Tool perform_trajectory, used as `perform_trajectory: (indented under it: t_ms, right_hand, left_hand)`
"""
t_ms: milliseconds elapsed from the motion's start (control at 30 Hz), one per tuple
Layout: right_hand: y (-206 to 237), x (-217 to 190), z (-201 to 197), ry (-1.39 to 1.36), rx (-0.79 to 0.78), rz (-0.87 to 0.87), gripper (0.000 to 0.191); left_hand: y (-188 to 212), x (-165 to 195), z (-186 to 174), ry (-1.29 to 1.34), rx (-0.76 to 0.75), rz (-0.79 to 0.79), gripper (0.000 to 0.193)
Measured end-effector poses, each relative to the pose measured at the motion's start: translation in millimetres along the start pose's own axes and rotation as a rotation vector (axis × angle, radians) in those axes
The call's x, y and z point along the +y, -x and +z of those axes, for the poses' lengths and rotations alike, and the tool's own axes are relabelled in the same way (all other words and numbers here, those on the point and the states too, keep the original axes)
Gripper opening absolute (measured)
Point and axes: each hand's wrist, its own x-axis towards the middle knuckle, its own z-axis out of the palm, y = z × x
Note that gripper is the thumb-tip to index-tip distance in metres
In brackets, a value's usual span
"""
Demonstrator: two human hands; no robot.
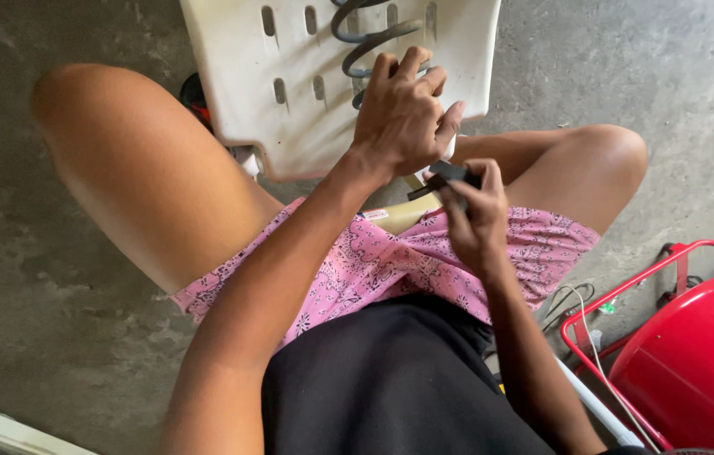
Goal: The person reclines on a plastic chair with their legs raised and works on their lap, holding a metal coil spring and rubbing its coils with a black abrasive block. They rotate the spring and reposition the block to work different sections of the coils, then hold the spring up and continue rubbing it by hand.
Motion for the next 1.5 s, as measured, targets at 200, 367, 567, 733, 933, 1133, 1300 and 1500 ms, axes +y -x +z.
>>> perform_trajectory:
  t_ms: [200, 367, 567, 733, 933, 1133, 1300, 1500]
  right_hand:
    - [-13, -6, -13, 0.034, -0.136, 0.288, 0.022]
    - [-10, -11, -15, 0.011, -0.11, 0.215, 0.021]
    - [-14, -8, -14, -0.037, -0.15, 0.121, 0.017]
    - [-15, -6, -18, 0.068, -0.122, 0.201, 0.019]
    - [-14, -2, -16, 0.012, -0.163, 0.163, 0.021]
    - [-17, 0, -18, 0.026, -0.143, 0.183, 0.019]
    - [-16, -2, -20, 0.031, -0.133, 0.22, 0.02]
    - [-11, -8, -12, 0.023, -0.075, 0.144, 0.014]
  left_hand:
    - [-2, -1, 3, -0.024, -0.018, -0.004, 0.061]
    - [-1, 0, 1, -0.021, 0.017, 0.023, 0.06]
    - [-2, 1, 0, -0.011, -0.014, -0.008, 0.061]
    - [-1, 0, 3, -0.001, 0.006, 0.007, 0.062]
    - [0, -3, 5, -0.014, 0.041, 0.045, 0.062]
    - [1, -3, 4, -0.006, 0.005, 0.001, 0.062]
    - [-1, -2, 4, -0.011, 0.005, 0.017, 0.062]
    - [-2, -2, 4, -0.037, 0.026, 0.049, 0.063]
